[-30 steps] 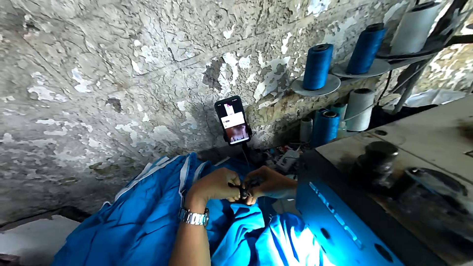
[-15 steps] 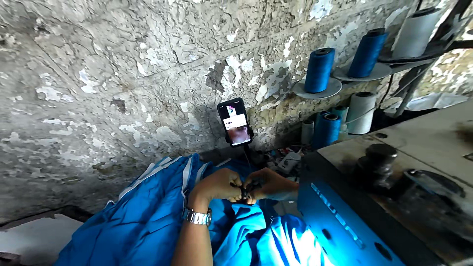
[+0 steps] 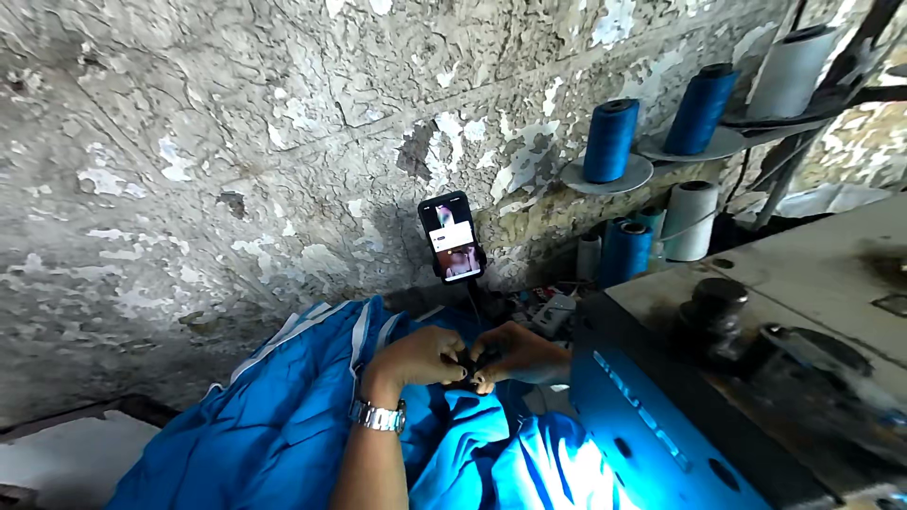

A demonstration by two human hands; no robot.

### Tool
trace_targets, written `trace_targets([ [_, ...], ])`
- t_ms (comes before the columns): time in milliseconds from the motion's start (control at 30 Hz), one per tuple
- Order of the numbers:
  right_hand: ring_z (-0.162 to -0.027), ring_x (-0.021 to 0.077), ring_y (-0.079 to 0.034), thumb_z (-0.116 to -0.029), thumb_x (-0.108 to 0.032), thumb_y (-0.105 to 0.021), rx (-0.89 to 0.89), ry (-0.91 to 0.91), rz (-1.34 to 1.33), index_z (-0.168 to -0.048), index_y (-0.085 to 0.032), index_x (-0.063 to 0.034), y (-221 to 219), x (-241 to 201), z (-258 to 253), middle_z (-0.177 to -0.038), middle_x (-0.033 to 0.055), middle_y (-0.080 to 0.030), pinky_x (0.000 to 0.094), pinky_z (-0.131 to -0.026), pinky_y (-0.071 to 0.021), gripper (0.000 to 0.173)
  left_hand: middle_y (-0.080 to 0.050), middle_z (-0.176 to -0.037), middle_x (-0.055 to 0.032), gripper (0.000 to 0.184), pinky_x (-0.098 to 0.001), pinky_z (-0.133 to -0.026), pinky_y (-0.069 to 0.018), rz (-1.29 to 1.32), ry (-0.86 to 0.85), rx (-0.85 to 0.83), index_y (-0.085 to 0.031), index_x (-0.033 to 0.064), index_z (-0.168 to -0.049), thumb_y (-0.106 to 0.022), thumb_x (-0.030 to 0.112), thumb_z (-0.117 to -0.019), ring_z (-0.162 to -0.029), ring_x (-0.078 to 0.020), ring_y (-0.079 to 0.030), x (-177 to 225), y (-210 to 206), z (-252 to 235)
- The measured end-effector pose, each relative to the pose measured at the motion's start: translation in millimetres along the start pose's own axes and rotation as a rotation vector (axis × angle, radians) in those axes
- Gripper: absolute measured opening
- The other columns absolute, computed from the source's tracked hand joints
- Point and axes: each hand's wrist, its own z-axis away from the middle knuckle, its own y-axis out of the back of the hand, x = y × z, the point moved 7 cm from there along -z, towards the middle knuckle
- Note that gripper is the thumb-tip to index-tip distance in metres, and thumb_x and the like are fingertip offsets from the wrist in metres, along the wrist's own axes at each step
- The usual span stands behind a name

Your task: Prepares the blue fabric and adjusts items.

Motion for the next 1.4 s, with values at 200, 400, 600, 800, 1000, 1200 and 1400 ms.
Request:
trace_targets([
  [200, -0.078, 0.0116, -0.070, -0.0908, 0.012, -0.066, 0.022, 0.019, -0.022, -0.107, -0.062, 0.0119, 0.0, -1.6, 0.3, -0.091, 0.0109, -0.071, 0.0271, -0.080, -0.0591, 0.017, -0.067, -0.089, -0.0078, 0.020, -0.0281, -0.073, -0.0531, -0.023, -0.016, 0.008, -0.065, -0.0045, -0.110, -0.070, 0.006, -0.0937, -0.075, -0.0097, -0.061, 2.8, 0.4, -1.1],
  [400, -0.077, 0.0106, -0.069, -0.0888, 0.014, -0.067, 0.028, 0.008, -0.019, -0.104, -0.062, 0.0111, 0.3, 0.0, -1.5, -0.087, 0.0096, -0.070, 0.0258, -0.079, -0.0583, 0.016, -0.069, -0.091, -0.0083, 0.019, -0.0284, -0.074, -0.0539, -0.002, -0.010, 0.040, -0.066, -0.0037, -0.108, -0.072, 0.005, -0.0921, -0.078, -0.0103, -0.063, 2.8, 2.1, -1.7],
  [600, -0.080, 0.0122, -0.070, -0.0892, 0.015, -0.066, 0.028, 0.002, -0.040, -0.108, -0.060, 0.0123, 1.3, -0.6, -1.7, -0.091, 0.0110, -0.070, 0.0271, -0.081, -0.0587, 0.020, -0.070, -0.095, -0.0087, 0.020, -0.0283, -0.079, -0.0576, 0.051, 0.028, 0.069, -0.066, -0.0035, -0.111, -0.071, 0.004, -0.0933, -0.080, -0.0103, -0.068, 5.0, 5.6, 1.3],
  [800, -0.079, 0.0124, -0.070, -0.0915, 0.015, -0.062, 0.035, -0.041, -0.118, -0.109, -0.059, 0.0118, 0.9, -2.0, 0.5, -0.090, 0.0097, -0.070, 0.0277, -0.081, -0.0591, 0.018, -0.070, -0.090, -0.0069, 0.018, -0.0270, -0.076, -0.0591, 0.095, 0.062, 0.105, -0.066, -0.0029, -0.107, -0.073, 0.001, -0.0908, -0.076, -0.0099, -0.069, 3.4, 7.6, 3.2],
  [1000, -0.076, 0.0087, -0.069, -0.0855, 0.018, -0.066, 0.022, 0.023, -0.106, -0.099, -0.062, 0.0087, 0.0, -2.8, 0.2, -0.083, 0.0052, -0.070, 0.0245, -0.079, -0.0574, 0.017, -0.069, -0.087, -0.0039, 0.019, -0.0253, -0.074, -0.0574, 0.114, 0.003, 0.086, -0.066, -0.0025, -0.105, -0.074, 0.000, -0.0878, -0.074, -0.0072, -0.067, 5.2, 6.2, 4.8],
  [1200, -0.086, 0.0095, -0.067, -0.0858, 0.016, -0.068, -0.016, 0.049, 0.007, -0.106, -0.061, 0.0111, -2.6, -6.2, 0.7, -0.094, 0.0093, -0.070, 0.0251, -0.083, -0.0555, 0.022, -0.068, -0.087, -0.0031, 0.020, -0.0228, -0.072, -0.0547, 0.078, -0.090, 0.119, -0.067, -0.0014, -0.101, -0.077, 0.001, -0.0841, -0.076, -0.0052, -0.064, 5.4, 11.5, 7.0],
  [1400, -0.085, 0.0099, -0.069, -0.0937, 0.013, -0.060, -0.028, 0.000, -0.046, -0.111, -0.059, 0.0120, -6.5, -11.9, 5.6, -0.095, 0.0107, -0.071, 0.0250, -0.085, -0.0562, 0.017, -0.066, -0.087, -0.0020, 0.018, -0.0231, -0.072, -0.0530, 0.043, -0.093, 0.134, -0.066, -0.0007, -0.098, -0.076, 0.000, -0.0822, -0.076, -0.0052, -0.062, 14.1, 13.7, 12.9],
])
